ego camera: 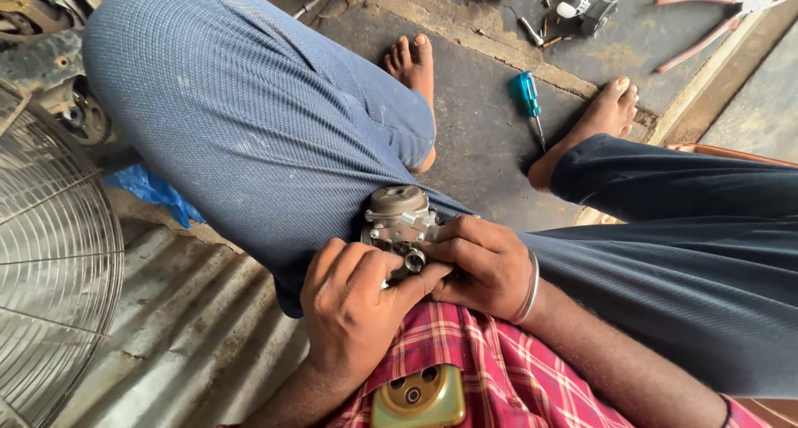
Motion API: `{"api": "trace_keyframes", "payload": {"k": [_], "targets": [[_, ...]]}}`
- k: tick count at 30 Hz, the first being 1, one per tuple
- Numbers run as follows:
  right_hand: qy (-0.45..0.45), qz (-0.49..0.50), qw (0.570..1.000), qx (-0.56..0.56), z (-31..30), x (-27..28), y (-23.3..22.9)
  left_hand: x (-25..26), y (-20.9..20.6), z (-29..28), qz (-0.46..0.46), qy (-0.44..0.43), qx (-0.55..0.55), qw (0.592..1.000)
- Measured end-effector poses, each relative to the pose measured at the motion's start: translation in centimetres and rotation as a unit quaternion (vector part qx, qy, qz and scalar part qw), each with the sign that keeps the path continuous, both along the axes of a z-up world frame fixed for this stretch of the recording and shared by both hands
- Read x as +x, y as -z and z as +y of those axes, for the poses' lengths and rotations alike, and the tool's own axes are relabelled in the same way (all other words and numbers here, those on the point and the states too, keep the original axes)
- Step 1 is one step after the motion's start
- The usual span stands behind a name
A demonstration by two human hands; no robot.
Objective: Cleaning and reassembling a motorcycle carburetor.
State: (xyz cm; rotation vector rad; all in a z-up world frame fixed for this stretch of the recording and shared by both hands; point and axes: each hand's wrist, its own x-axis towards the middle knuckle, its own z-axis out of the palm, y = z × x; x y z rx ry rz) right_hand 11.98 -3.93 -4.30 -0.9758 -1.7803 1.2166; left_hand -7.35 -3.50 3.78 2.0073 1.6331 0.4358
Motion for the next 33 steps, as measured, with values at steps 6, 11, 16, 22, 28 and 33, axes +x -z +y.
{"api": "trace_keyframes", "payload": {"k": [6, 11, 16, 22, 28, 33], "targets": [[0.003, -0.009, 1.0, 0.02, -0.1, -0.2, 0.2, 0.6, -0.4, -0.4, -0.018, -0.019, -0.011, 1.0], [0.014, -0.013, 1.0, -0.002, -0.4, -0.2, -0.1, 0.6, -0.5, -0.6, -0.037, -0.019, -0.018, 0.999], [0.015, -0.035, 0.999, -0.033, -0.6, 0.1, -0.8, 0.3, -0.3, -0.7, -0.044, -0.011, -0.046, 0.998], [-0.005, 0.006, 0.995, -0.096, -0.1, 1.3, -1.3, 0.4, -0.6, -0.3, -0.043, 0.001, -0.033, 0.999], [0.036, 0.118, 0.944, -0.305, -0.4, 1.7, -0.7, 0.4, -0.8, 0.2, -0.047, 0.059, -0.03, 0.997], [0.043, 0.246, 0.868, -0.428, -1.0, 1.6, -0.2, 0.7, -0.8, 1.1, -0.028, 0.139, -0.027, 0.99]]}}
